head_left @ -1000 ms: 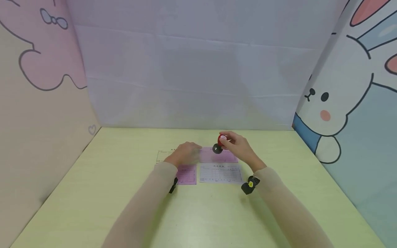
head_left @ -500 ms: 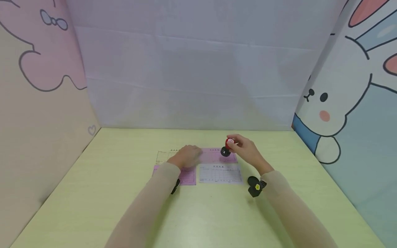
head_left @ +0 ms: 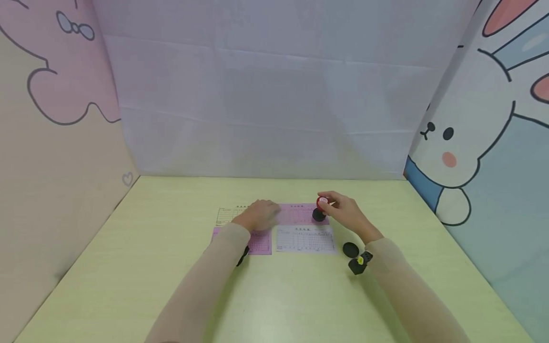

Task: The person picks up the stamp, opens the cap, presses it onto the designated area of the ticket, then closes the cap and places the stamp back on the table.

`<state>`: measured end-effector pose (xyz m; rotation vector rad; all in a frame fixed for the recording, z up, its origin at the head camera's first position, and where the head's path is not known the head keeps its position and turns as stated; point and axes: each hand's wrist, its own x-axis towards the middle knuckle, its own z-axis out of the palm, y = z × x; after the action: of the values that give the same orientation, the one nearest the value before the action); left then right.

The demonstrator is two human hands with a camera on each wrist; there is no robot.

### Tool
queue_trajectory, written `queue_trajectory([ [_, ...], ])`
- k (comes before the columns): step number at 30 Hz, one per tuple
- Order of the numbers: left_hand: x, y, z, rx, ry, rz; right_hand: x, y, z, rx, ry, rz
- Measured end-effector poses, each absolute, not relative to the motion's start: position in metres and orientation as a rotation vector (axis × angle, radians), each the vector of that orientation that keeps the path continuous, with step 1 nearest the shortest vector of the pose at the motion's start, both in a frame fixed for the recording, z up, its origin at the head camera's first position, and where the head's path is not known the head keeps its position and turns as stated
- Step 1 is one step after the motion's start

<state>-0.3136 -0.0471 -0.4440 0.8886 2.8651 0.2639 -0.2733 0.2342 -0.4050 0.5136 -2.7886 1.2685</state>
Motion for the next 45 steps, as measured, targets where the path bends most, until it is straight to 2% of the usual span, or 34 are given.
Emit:
queue_trajectory([
  [45, -0.310, -0.046, -0.441, 0.888, 2.856, 0.289, -0.284, 0.234, -0.428, 0.431, -2.798, 1.258],
])
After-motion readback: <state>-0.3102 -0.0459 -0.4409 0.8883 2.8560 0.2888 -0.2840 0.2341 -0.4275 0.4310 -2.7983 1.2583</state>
